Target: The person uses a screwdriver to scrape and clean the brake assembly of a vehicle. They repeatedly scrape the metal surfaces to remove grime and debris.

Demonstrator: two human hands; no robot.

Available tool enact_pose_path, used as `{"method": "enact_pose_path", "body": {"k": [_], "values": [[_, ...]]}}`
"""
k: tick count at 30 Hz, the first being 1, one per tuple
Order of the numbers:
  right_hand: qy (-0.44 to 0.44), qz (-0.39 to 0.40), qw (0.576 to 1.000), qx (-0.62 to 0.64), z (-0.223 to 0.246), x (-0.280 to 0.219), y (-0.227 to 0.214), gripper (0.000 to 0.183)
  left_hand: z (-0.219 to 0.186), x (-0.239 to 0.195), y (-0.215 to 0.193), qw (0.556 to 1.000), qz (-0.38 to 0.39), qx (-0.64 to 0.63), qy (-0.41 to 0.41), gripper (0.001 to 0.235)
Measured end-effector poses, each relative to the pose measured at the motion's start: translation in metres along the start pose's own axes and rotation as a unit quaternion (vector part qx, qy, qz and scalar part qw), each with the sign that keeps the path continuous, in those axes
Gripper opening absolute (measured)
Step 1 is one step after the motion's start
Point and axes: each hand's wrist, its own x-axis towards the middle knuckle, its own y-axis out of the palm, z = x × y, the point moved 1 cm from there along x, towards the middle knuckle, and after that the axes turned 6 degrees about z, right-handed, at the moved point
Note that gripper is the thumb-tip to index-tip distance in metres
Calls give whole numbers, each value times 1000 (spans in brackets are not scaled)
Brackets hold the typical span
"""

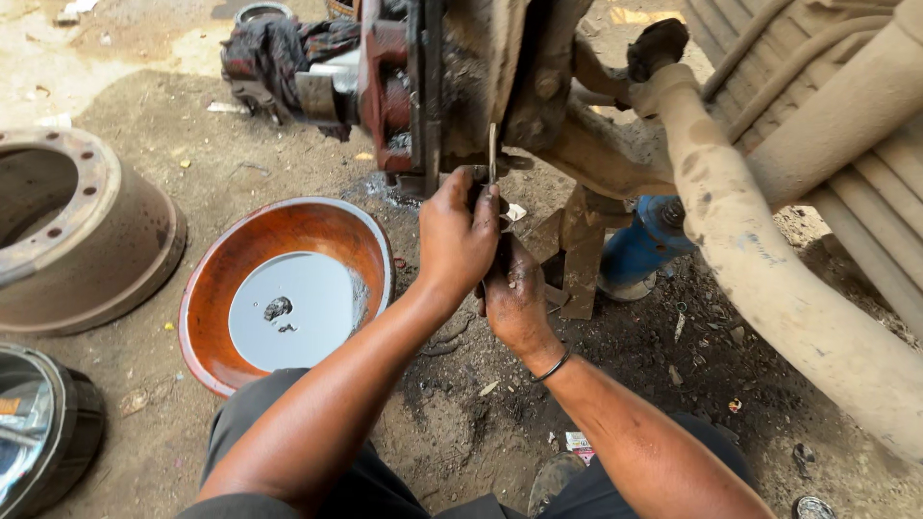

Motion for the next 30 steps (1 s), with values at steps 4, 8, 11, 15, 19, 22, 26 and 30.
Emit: {"method": "enact_pose_path", "body": {"k": [4,8,11,15,19,22,26,30], "values": [[-135,14,988,-76,-11,2,4,13,15,-5,0,999,5,26,-31,20],[-170,22,981,-86,-25,5,2,13,27,-5,6,1000,12,20,-3,27],[-78,45,996,-27,-40,8,-4,16,36,-4,13,999,17,16,-42,25],[-122,55,982,-133,-54,21,-14,21,38,-2,21,999,20,12,-46,25],[-228,11,954,-194,-72,38,-8,25,36,-2,23,999,3,48,-15,34],[-233,23,972,4,-93,49,-4,24,31,-1,24,996,16,87,11,43],[-220,-23,844,-489,-131,67,10,31,20,-2,17,989,11,119,85,48],[-205,-152,296,-920,-170,73,35,41,11,-4,8,982,67,170,54,63]]}}
